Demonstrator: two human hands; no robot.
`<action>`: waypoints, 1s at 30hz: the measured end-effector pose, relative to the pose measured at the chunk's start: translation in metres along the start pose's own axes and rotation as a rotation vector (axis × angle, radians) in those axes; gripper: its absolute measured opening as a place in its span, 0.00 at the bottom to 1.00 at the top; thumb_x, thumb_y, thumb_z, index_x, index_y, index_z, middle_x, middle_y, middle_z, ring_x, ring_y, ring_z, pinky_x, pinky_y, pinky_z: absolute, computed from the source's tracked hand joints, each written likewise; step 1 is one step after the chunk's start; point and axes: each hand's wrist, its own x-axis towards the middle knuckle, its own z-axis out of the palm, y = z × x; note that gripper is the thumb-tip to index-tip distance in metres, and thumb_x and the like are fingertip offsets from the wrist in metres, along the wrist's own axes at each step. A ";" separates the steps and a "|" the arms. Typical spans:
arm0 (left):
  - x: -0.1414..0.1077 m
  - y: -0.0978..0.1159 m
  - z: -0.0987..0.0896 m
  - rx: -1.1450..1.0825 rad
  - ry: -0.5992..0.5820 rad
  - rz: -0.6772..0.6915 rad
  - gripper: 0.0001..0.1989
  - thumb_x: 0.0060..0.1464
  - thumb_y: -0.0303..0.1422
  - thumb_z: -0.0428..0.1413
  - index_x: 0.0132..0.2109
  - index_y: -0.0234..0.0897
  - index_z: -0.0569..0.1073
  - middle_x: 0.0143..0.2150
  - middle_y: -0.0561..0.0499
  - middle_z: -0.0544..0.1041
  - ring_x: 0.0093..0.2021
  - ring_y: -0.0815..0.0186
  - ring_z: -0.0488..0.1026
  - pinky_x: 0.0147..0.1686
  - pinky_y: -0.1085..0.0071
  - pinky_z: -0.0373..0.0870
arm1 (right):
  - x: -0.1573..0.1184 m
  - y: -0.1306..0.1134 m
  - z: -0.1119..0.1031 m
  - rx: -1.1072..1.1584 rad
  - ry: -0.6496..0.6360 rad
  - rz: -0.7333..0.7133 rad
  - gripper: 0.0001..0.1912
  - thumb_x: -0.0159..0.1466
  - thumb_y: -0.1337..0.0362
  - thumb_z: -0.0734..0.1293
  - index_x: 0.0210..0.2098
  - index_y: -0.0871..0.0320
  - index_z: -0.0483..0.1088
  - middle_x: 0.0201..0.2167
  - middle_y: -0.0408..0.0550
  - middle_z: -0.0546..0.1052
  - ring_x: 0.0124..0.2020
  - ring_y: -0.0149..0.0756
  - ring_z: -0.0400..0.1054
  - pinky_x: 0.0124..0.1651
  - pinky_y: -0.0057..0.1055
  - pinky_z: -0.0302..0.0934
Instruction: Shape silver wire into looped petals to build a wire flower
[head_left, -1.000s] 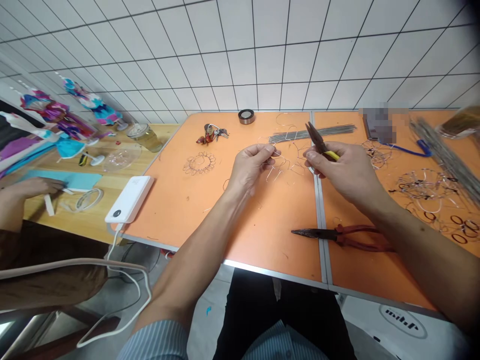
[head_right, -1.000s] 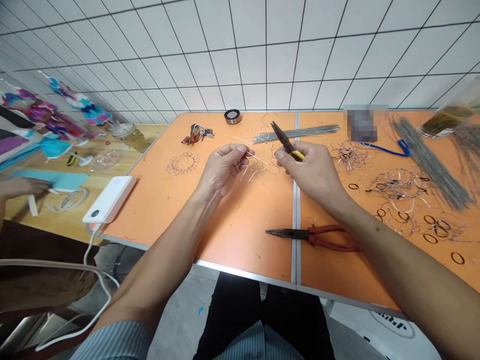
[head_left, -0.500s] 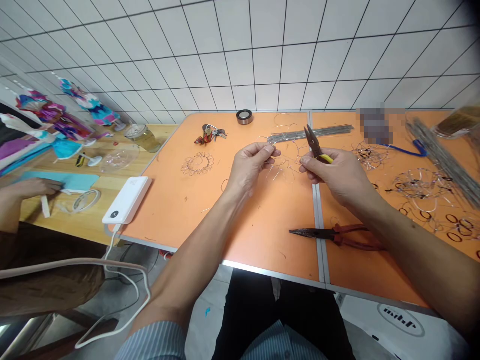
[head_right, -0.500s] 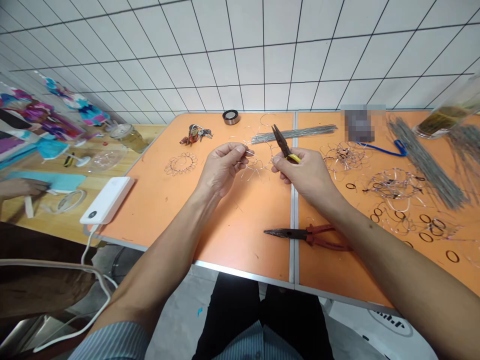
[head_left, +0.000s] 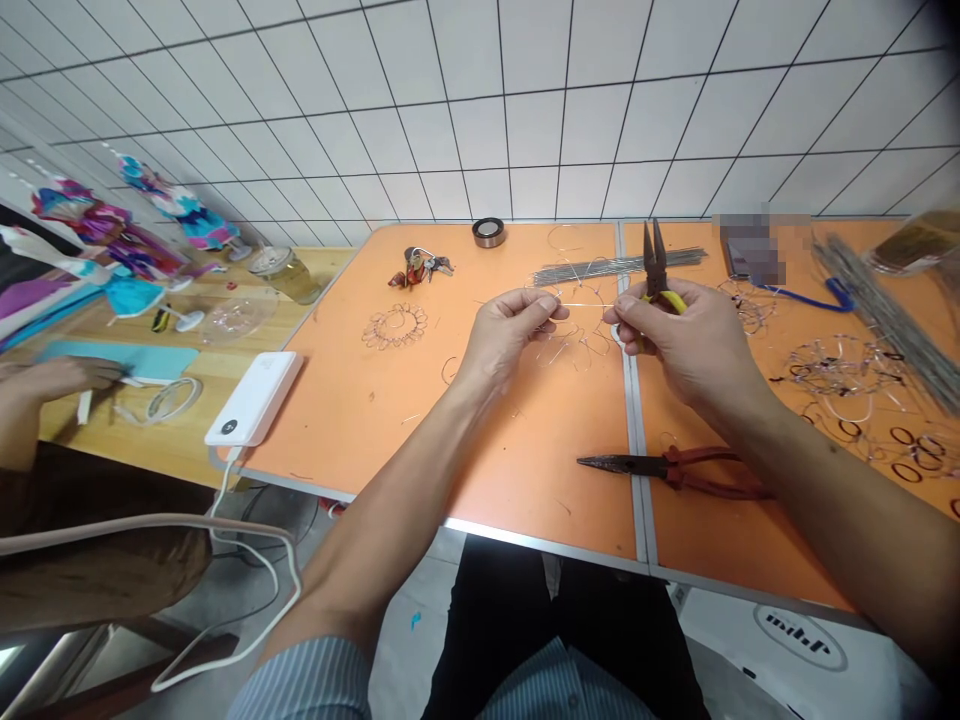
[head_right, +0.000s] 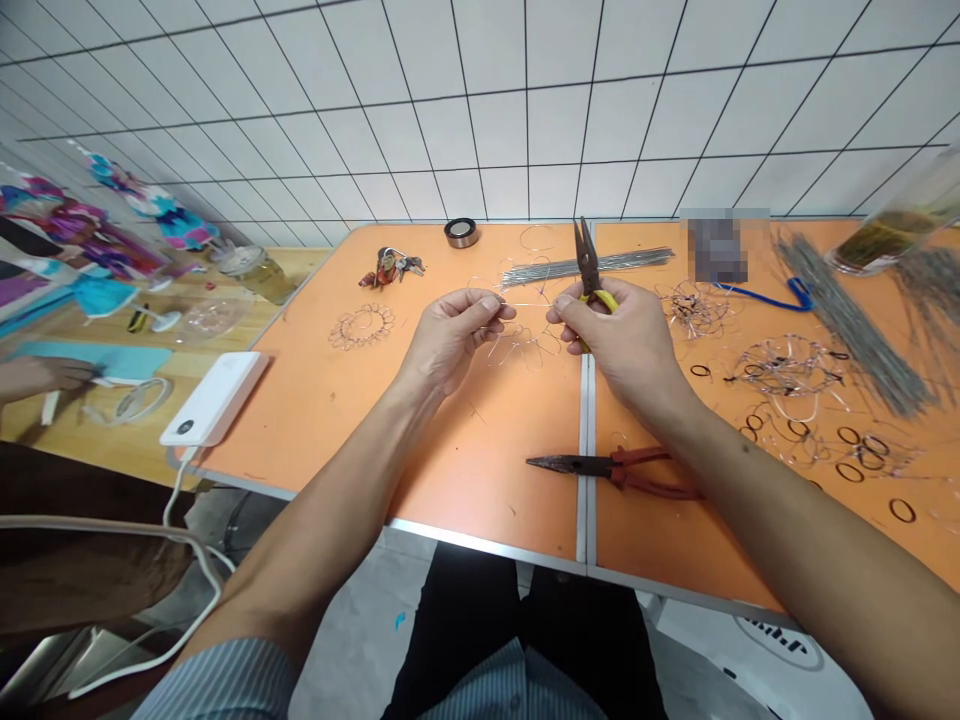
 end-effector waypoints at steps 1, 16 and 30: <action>0.000 0.000 0.000 -0.001 0.002 -0.002 0.08 0.62 0.33 0.74 0.36 0.37 0.85 0.37 0.49 0.89 0.32 0.74 0.77 0.38 0.76 0.73 | 0.000 0.000 0.000 -0.023 0.012 -0.017 0.06 0.65 0.68 0.79 0.34 0.55 0.81 0.33 0.46 0.82 0.31 0.32 0.72 0.34 0.30 0.71; 0.001 0.000 0.000 0.032 0.016 -0.030 0.10 0.63 0.37 0.75 0.37 0.38 0.84 0.37 0.49 0.88 0.32 0.72 0.76 0.39 0.74 0.73 | -0.002 -0.002 -0.003 -0.163 -0.010 -0.111 0.09 0.65 0.57 0.81 0.35 0.50 0.80 0.34 0.46 0.81 0.33 0.39 0.73 0.41 0.40 0.76; -0.001 -0.003 -0.002 0.154 -0.125 -0.048 0.16 0.68 0.46 0.71 0.40 0.37 0.86 0.39 0.47 0.89 0.34 0.71 0.79 0.40 0.73 0.74 | 0.007 0.005 -0.016 -0.317 0.018 -0.314 0.08 0.72 0.55 0.76 0.37 0.47 0.79 0.33 0.45 0.78 0.36 0.44 0.72 0.44 0.43 0.65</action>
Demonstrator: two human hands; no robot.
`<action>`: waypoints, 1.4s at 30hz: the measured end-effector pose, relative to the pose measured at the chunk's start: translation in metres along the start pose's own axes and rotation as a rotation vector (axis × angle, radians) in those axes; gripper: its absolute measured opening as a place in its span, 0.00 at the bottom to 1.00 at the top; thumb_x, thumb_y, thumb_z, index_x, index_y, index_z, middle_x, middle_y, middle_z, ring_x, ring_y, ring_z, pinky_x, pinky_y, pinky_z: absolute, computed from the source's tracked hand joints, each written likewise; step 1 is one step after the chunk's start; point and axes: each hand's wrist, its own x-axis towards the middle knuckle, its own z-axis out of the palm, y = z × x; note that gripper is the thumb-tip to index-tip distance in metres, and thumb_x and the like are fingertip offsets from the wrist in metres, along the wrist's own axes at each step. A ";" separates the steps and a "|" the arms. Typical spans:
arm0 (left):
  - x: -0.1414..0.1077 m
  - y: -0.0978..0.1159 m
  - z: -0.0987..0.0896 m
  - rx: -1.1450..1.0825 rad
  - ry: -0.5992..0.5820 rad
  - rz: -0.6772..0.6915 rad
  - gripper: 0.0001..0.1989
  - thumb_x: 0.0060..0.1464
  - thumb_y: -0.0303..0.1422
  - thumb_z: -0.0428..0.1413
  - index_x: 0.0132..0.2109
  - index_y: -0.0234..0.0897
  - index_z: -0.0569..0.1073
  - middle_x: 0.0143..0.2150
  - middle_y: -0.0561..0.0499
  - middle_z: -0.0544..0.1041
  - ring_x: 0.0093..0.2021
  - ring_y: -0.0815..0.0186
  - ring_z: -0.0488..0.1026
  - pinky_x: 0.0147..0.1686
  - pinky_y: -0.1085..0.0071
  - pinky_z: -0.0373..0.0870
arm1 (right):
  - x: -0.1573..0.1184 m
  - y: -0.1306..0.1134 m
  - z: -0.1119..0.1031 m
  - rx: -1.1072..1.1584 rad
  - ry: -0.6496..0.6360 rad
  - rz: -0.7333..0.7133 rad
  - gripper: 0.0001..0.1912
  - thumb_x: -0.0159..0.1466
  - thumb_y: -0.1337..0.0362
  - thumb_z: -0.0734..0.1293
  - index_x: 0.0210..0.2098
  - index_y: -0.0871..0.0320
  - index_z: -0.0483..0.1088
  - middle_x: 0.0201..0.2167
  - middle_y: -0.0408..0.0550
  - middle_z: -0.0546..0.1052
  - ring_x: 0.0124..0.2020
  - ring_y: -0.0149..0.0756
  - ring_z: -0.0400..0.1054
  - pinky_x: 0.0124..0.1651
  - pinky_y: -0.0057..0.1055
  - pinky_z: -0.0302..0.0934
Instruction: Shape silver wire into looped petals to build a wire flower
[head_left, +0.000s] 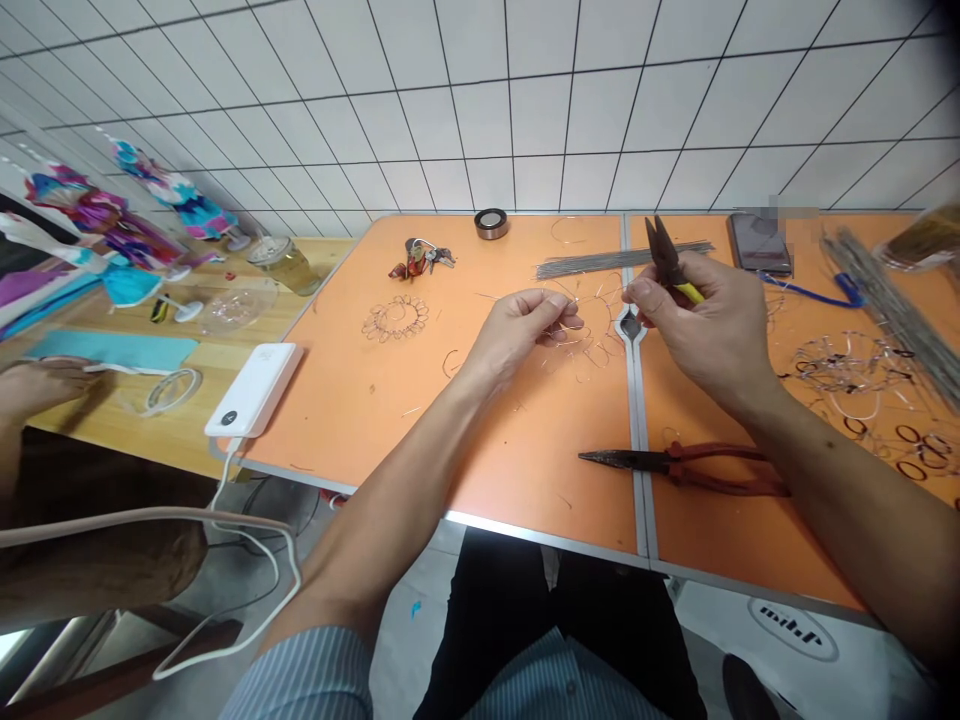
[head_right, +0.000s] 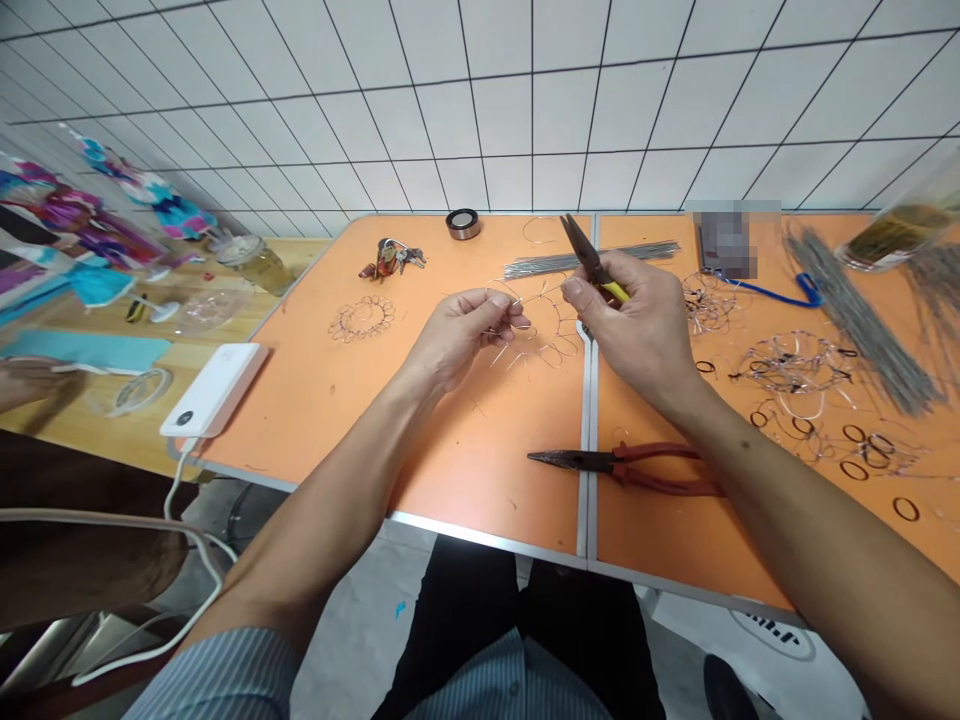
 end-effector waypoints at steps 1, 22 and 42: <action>-0.001 0.000 0.000 0.017 -0.019 -0.004 0.17 0.68 0.47 0.71 0.40 0.37 0.86 0.39 0.47 0.89 0.35 0.70 0.79 0.40 0.73 0.74 | 0.001 -0.001 -0.001 -0.015 -0.006 0.001 0.08 0.72 0.55 0.76 0.37 0.47 0.78 0.34 0.46 0.78 0.36 0.45 0.72 0.45 0.43 0.65; -0.005 0.002 0.000 0.171 -0.177 0.030 0.20 0.58 0.48 0.77 0.33 0.37 0.84 0.32 0.47 0.85 0.31 0.69 0.75 0.38 0.69 0.72 | 0.022 -0.014 -0.011 -0.258 -0.123 -0.199 0.04 0.71 0.59 0.77 0.44 0.45 0.86 0.45 0.51 0.85 0.49 0.54 0.78 0.47 0.45 0.65; -0.008 0.006 0.004 0.216 -0.146 -0.001 0.07 0.63 0.28 0.68 0.34 0.35 0.86 0.29 0.46 0.86 0.28 0.68 0.79 0.34 0.71 0.74 | 0.010 -0.020 -0.007 -0.799 -0.296 -0.432 0.12 0.80 0.60 0.68 0.41 0.49 0.83 0.49 0.56 0.87 0.56 0.60 0.75 0.41 0.48 0.58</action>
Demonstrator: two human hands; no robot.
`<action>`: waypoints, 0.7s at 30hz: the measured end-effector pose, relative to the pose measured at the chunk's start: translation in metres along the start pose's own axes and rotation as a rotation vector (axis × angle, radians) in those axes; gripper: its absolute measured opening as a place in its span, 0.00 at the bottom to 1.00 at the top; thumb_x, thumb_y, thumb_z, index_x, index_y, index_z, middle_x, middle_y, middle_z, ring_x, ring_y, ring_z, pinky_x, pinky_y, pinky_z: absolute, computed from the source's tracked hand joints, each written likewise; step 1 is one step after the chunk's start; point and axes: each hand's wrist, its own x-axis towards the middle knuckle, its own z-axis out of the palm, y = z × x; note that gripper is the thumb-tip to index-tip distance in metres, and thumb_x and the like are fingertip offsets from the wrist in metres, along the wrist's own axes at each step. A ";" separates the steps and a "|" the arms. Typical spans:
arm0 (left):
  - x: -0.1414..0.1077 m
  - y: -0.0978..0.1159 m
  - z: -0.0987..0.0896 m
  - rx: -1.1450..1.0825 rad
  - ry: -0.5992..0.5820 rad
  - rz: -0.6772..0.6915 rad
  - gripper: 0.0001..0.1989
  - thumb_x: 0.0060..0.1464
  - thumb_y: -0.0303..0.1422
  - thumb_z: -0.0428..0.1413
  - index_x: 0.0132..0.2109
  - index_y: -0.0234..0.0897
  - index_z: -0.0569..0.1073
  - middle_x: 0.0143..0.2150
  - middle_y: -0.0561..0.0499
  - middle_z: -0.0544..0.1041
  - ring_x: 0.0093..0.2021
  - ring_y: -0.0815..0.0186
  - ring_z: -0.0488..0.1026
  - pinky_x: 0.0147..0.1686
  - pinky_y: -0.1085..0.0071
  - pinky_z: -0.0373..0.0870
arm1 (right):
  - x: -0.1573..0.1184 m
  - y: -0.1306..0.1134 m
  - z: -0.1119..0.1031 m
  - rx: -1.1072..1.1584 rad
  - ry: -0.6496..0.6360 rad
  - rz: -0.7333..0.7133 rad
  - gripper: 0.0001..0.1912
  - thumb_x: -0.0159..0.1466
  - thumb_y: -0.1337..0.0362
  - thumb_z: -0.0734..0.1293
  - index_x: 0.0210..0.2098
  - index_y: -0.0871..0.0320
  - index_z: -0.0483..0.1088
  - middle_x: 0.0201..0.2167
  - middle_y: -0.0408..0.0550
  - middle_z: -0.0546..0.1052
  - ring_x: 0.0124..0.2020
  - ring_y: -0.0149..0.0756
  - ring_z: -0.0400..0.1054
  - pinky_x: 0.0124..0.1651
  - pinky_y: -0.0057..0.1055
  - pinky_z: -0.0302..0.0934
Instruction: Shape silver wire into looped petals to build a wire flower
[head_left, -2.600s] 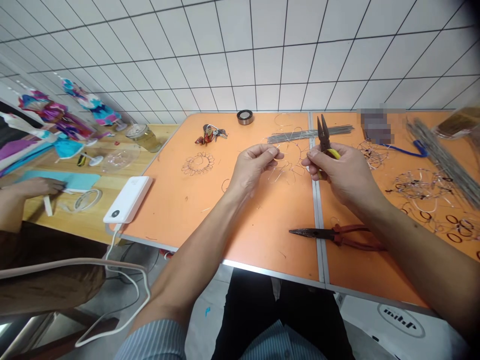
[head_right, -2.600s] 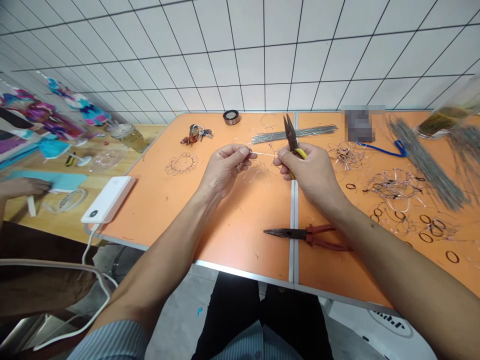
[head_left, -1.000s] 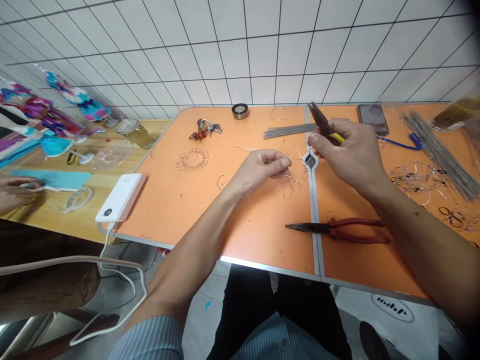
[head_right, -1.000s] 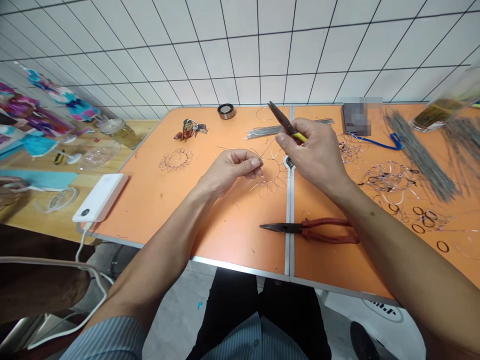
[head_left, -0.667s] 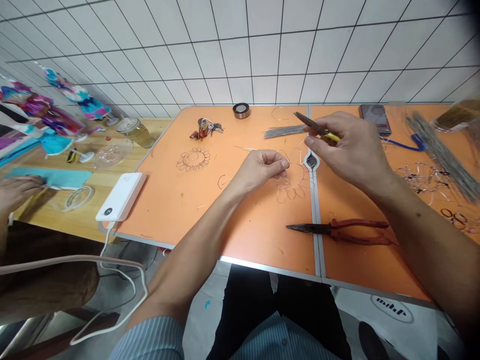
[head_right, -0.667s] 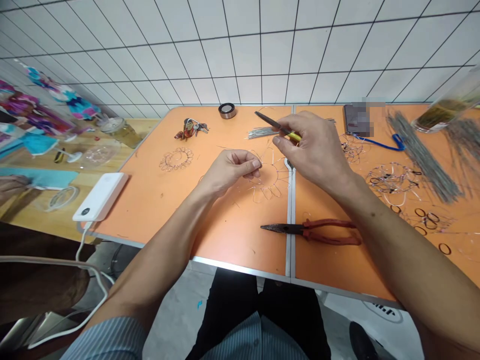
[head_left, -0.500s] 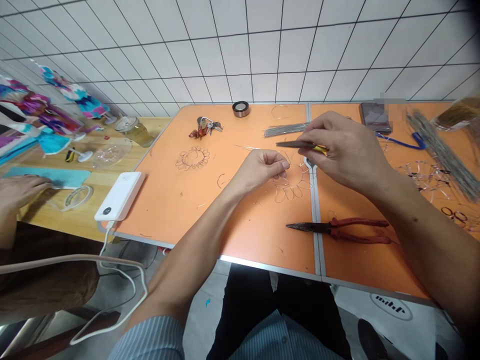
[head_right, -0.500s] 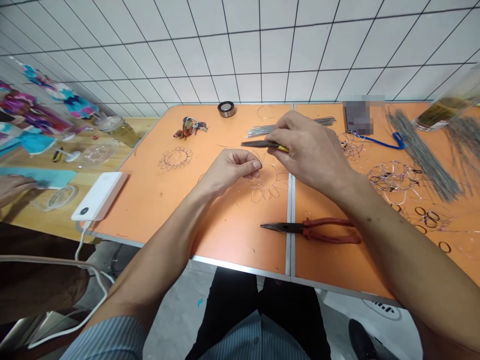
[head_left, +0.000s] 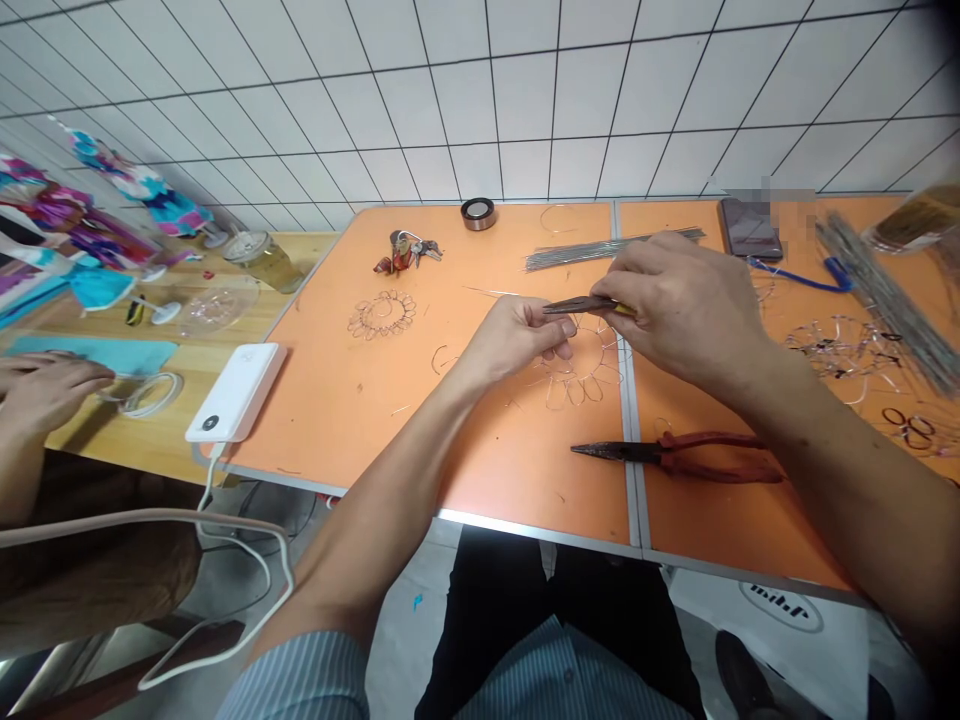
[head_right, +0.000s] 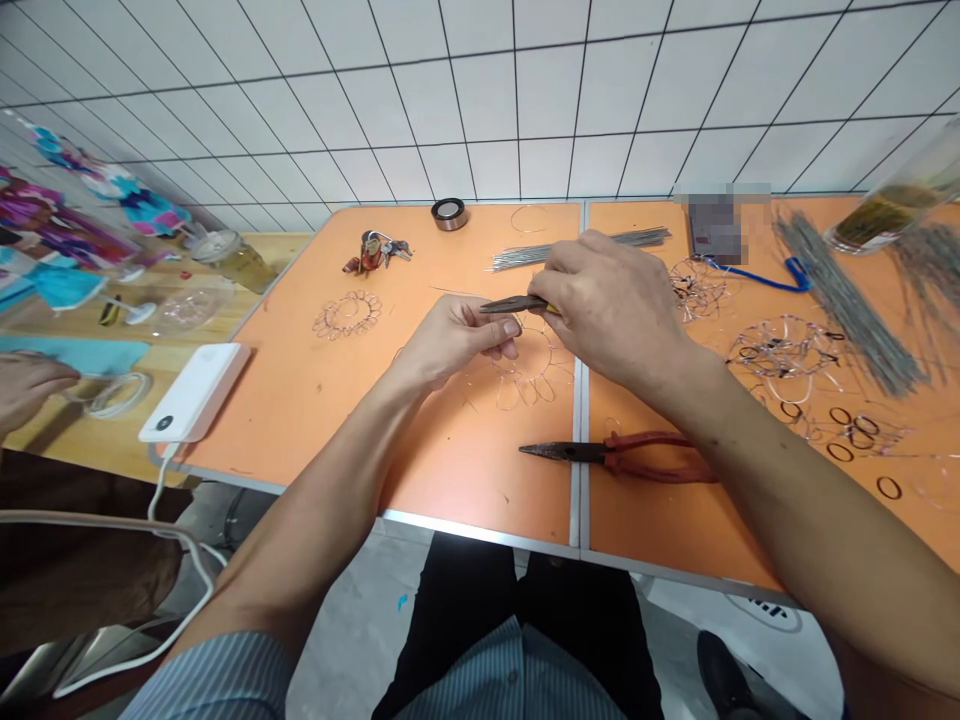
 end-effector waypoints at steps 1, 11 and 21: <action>0.000 0.000 0.000 -0.009 -0.001 -0.008 0.07 0.62 0.28 0.68 0.34 0.34 0.86 0.29 0.46 0.86 0.28 0.68 0.79 0.33 0.71 0.74 | 0.000 0.000 0.001 0.001 0.005 -0.001 0.12 0.80 0.60 0.68 0.41 0.48 0.83 0.48 0.55 0.87 0.56 0.60 0.74 0.42 0.49 0.59; 0.001 0.001 0.003 -0.064 -0.007 -0.085 0.07 0.64 0.29 0.69 0.35 0.32 0.85 0.32 0.46 0.88 0.28 0.71 0.80 0.34 0.74 0.76 | -0.007 -0.010 0.027 -0.139 0.152 0.054 0.14 0.78 0.66 0.65 0.45 0.52 0.85 0.48 0.56 0.87 0.54 0.56 0.76 0.44 0.46 0.60; -0.001 0.003 0.003 -0.051 0.041 -0.065 0.10 0.66 0.30 0.69 0.34 0.33 0.83 0.31 0.47 0.88 0.27 0.71 0.79 0.33 0.75 0.75 | 0.004 -0.006 0.004 0.257 0.203 0.264 0.10 0.75 0.61 0.71 0.45 0.51 0.88 0.44 0.53 0.88 0.45 0.51 0.79 0.42 0.43 0.62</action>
